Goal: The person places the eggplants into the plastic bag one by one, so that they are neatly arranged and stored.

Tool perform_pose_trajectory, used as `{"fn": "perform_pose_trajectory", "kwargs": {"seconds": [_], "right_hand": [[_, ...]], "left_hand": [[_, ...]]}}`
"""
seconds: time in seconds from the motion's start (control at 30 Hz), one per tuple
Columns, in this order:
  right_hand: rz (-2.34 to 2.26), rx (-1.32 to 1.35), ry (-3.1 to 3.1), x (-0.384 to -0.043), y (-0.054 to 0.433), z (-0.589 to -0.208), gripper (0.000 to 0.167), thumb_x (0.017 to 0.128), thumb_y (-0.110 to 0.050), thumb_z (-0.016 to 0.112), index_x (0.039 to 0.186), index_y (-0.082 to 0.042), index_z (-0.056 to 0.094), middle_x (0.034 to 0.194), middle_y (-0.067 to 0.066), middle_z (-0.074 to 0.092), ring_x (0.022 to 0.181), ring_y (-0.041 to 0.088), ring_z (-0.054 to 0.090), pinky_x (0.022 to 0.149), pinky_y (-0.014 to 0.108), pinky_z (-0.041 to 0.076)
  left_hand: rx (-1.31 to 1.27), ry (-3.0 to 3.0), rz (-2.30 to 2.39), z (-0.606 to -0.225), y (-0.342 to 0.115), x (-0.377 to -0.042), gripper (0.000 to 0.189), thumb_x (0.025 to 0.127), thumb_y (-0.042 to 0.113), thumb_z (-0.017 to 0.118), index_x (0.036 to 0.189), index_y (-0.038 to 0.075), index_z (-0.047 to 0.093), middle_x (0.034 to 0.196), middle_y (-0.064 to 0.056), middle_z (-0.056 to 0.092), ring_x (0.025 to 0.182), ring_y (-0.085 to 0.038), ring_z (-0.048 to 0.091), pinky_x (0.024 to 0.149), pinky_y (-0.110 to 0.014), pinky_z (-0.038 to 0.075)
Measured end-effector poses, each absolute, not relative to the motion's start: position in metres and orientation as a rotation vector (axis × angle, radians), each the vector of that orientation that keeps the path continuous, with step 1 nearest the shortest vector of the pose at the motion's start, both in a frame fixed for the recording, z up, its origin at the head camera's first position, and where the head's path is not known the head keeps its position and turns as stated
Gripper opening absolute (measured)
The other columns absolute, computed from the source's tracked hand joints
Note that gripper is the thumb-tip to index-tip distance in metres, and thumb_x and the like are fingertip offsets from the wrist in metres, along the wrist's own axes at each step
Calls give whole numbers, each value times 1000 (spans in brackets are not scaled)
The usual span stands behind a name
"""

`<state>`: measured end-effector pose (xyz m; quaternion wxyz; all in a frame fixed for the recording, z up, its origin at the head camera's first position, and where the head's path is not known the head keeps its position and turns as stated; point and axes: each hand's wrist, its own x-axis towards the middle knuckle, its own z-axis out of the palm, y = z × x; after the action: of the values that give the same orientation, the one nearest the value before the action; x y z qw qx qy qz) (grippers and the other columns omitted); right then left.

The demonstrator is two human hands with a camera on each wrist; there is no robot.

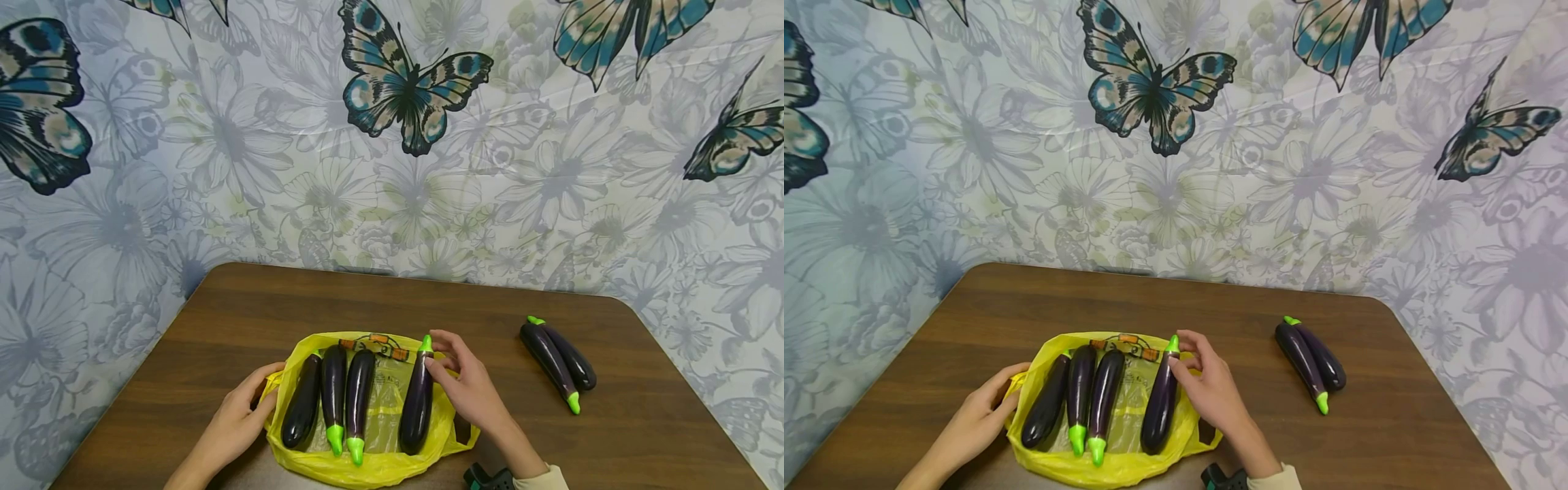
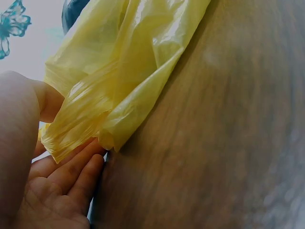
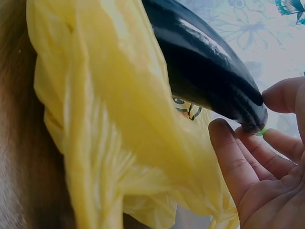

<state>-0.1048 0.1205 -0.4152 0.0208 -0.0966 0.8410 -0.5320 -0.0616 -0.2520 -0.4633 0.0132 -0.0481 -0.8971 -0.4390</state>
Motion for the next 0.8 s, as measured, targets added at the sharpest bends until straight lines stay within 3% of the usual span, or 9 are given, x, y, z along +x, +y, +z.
{"fn": "perform_pose_trajectory", "kwargs": {"seconds": [0.5, 0.8], "right_hand": [[-1495, -468, 2535, -102, 117, -419, 53, 103, -29, 66, 151, -25, 46, 152, 10, 52, 114, 20, 69, 84, 27, 57], [-1427, -652, 2475, -102, 119, -420, 47, 103, -27, 66, 148, -22, 52, 148, 3, 55, 119, 23, 67, 91, 29, 56]], "left_hand": [[-155, -2792, -1383, -463, -253, -61, 38, 109, 26, 54, 145, 14, 55, 143, -9, 61, 130, -28, 57, 93, -29, 54], [-163, -2794, -1396, -463, -253, -62, 38, 109, 27, 54, 146, 15, 54, 145, -9, 60, 132, -29, 57, 94, -29, 54]]}}
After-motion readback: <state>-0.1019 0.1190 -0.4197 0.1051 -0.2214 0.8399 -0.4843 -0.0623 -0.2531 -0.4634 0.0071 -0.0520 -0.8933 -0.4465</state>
